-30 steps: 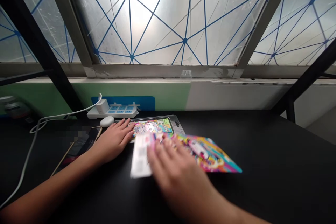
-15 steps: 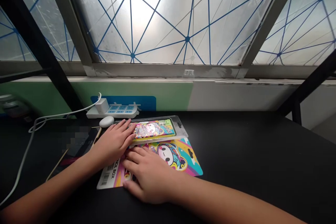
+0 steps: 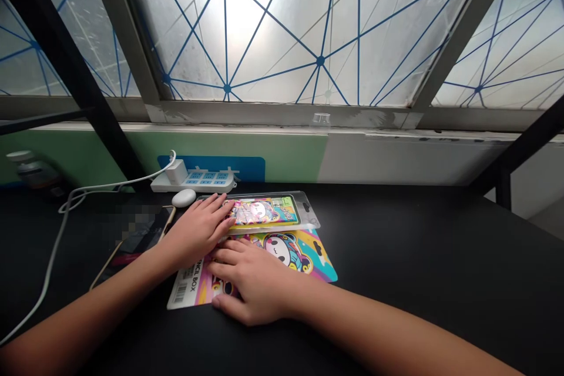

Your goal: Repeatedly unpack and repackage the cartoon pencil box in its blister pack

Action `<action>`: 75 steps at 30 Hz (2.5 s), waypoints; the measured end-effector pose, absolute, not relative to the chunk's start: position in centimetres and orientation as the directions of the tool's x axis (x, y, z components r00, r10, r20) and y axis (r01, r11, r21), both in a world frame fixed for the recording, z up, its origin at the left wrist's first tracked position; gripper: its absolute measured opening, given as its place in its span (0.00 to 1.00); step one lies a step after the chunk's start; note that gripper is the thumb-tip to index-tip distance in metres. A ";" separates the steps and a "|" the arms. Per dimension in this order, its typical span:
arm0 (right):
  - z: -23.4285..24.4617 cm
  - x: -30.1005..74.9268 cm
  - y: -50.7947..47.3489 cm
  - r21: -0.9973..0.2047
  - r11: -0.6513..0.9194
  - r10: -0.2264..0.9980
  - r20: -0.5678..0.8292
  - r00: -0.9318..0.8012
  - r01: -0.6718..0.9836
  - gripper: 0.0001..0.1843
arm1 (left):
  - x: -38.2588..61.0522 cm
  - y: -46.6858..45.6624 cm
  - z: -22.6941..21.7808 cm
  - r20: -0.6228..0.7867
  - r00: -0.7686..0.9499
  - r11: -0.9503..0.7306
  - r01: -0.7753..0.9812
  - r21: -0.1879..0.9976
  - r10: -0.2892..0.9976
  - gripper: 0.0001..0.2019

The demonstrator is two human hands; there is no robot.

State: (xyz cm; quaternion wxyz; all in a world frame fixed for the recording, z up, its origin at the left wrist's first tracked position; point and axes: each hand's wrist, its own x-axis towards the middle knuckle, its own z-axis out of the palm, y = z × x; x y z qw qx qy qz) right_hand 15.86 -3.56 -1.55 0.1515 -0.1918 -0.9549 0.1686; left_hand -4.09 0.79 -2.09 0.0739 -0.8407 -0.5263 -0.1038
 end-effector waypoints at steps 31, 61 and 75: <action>0.0 24.4 5.7 -0.252 0.530 0.848 0.141 -0.511 0.810 0.34 | -4.6 1.0 -2.7 0.298 0.438 -0.465 0.885 0.023 0.848 0.28; 0.5 23.4 3.3 -0.019 0.637 0.672 0.504 -0.543 0.771 0.17 | -6.5 1.4 -0.3 0.580 0.454 -0.573 0.819 0.028 0.677 0.29; 0.0 29.0 -6.0 0.337 0.816 0.207 0.586 -0.783 0.469 0.18 | -7.1 -7.6 -0.3 0.593 0.773 -0.838 0.464 -0.287 0.225 0.19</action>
